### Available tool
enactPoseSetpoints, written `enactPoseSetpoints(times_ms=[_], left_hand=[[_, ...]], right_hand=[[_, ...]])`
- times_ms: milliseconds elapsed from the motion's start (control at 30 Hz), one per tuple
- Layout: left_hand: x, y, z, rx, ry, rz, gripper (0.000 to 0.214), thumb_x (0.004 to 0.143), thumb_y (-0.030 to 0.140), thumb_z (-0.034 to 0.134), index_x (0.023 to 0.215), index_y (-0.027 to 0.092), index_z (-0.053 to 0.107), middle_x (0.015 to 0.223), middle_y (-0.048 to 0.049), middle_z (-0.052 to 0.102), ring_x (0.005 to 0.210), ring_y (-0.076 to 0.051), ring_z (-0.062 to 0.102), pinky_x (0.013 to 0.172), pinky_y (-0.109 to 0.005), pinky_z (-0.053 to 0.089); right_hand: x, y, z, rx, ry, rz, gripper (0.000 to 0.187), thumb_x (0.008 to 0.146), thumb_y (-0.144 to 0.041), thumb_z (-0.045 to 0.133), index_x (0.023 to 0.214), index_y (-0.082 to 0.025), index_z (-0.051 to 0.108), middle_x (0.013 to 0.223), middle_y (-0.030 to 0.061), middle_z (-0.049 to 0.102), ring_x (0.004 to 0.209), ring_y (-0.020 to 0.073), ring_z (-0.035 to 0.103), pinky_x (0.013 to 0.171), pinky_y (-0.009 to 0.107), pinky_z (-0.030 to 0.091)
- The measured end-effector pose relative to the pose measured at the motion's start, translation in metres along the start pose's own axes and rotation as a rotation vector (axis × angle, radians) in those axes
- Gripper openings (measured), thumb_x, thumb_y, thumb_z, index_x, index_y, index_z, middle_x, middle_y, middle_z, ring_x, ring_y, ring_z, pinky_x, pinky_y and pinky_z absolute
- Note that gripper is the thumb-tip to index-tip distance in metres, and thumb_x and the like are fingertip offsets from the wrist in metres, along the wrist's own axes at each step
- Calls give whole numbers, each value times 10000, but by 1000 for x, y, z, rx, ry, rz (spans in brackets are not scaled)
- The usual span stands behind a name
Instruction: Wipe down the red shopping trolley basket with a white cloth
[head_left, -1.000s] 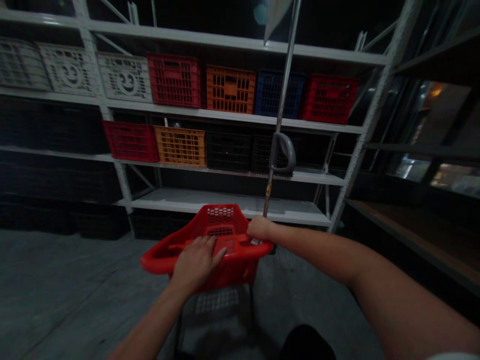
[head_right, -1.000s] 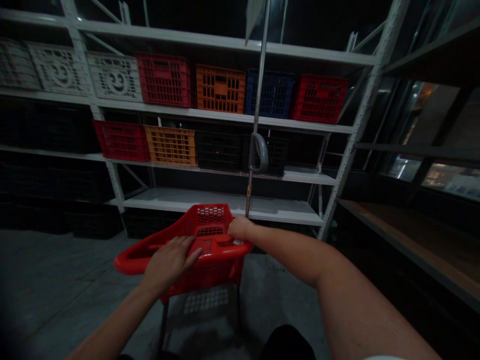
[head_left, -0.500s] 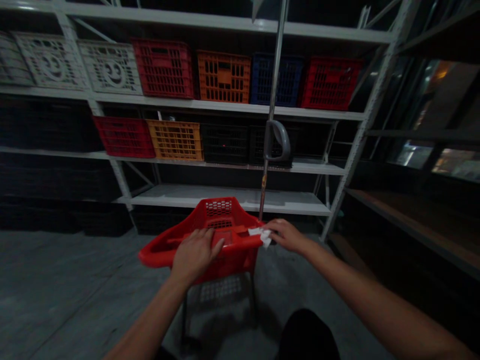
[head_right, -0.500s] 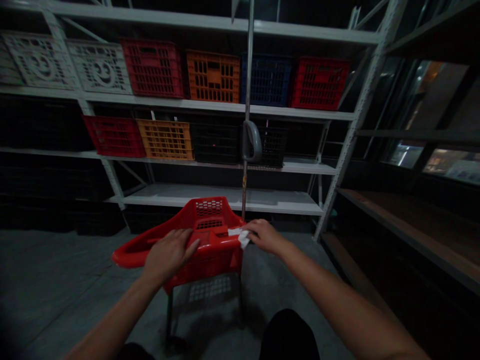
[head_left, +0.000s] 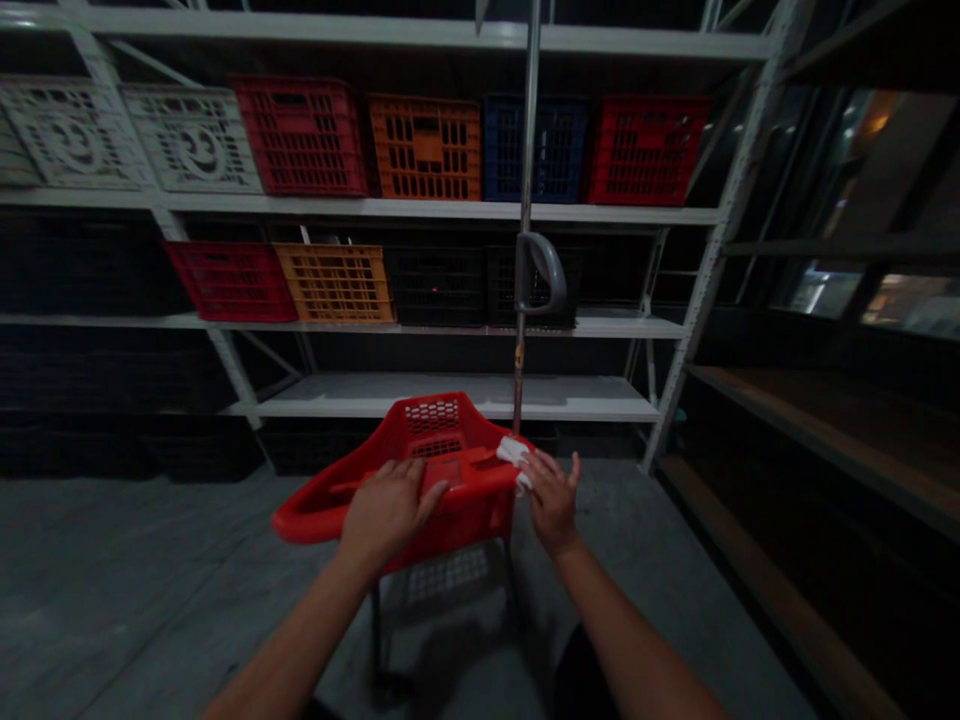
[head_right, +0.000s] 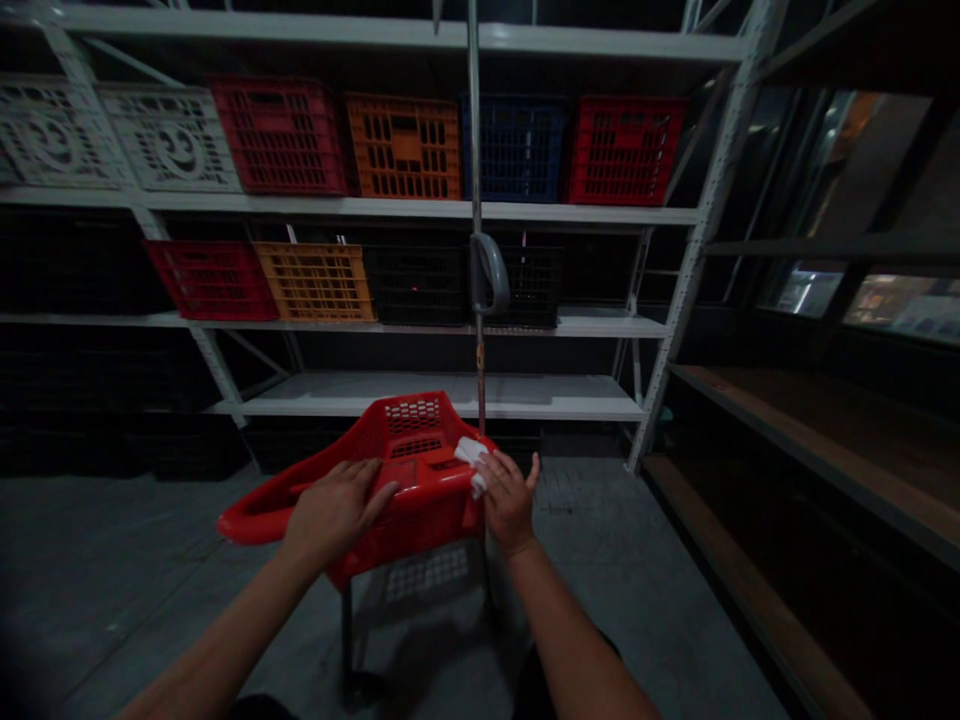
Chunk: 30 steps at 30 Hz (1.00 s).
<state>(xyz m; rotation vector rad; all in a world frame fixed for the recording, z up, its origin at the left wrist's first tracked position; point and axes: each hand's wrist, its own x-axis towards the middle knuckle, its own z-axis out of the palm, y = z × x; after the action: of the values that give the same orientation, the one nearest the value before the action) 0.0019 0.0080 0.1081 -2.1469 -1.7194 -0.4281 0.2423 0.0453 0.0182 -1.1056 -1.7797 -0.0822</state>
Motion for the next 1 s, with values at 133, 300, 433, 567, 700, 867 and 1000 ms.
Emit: enactPoseSetpoints(times_ms=[133,300,433,567,700,867,1000], left_hand=[[1,2,-2,-2,-5,6,563,831,537,247,1125,139,516,1089,-116,595,1040,-234,488,861,-354,374],[4,4,-2,-7,-4,19,563,833,531,240,1128,145,522,1101,-110,594,1041,-237,496,860,-363,386],[5,-6,2,17,23,28,564,836,527,231,1124,147,531,1107,-105,595,1041,-234,506,863,-355,395],[6,-22,5,-14,21,65,555,817,548,270,1122,169,538,1110,-88,599,1034,-232,522,850,-341,412],[8,-32,5,-43,-1,128,576,792,577,303,1132,170,529,1116,-88,597,1022,-231,533,840,-339,422],[14,-42,15,-59,-3,192,589,776,581,335,1181,184,493,1175,-89,565,1077,-235,503,856,-350,417],[26,-56,19,-55,16,227,519,802,530,331,1155,201,525,1169,-85,573,1093,-235,492,944,-409,344]], right_hand=[[21,31,11,420,107,365,378,824,-252,327,1090,-160,579,1153,108,575,1083,201,509,945,396,358],[43,35,31,857,161,618,368,713,-357,494,941,-117,655,878,73,687,823,215,617,758,349,471],[14,1,19,772,290,614,376,757,-384,489,970,-126,660,957,85,673,907,223,602,825,342,440],[-22,-28,10,698,314,599,419,794,-372,473,1131,-147,579,1169,97,570,1108,224,504,919,335,396],[-6,-10,19,764,312,611,407,784,-329,468,1124,-139,584,1119,95,602,1027,227,561,874,352,434],[36,22,34,879,256,587,363,668,-223,501,981,-139,665,962,62,675,925,238,606,836,379,459],[15,11,32,818,262,564,379,685,-205,462,1009,-164,654,1031,54,651,993,227,577,892,386,420]])
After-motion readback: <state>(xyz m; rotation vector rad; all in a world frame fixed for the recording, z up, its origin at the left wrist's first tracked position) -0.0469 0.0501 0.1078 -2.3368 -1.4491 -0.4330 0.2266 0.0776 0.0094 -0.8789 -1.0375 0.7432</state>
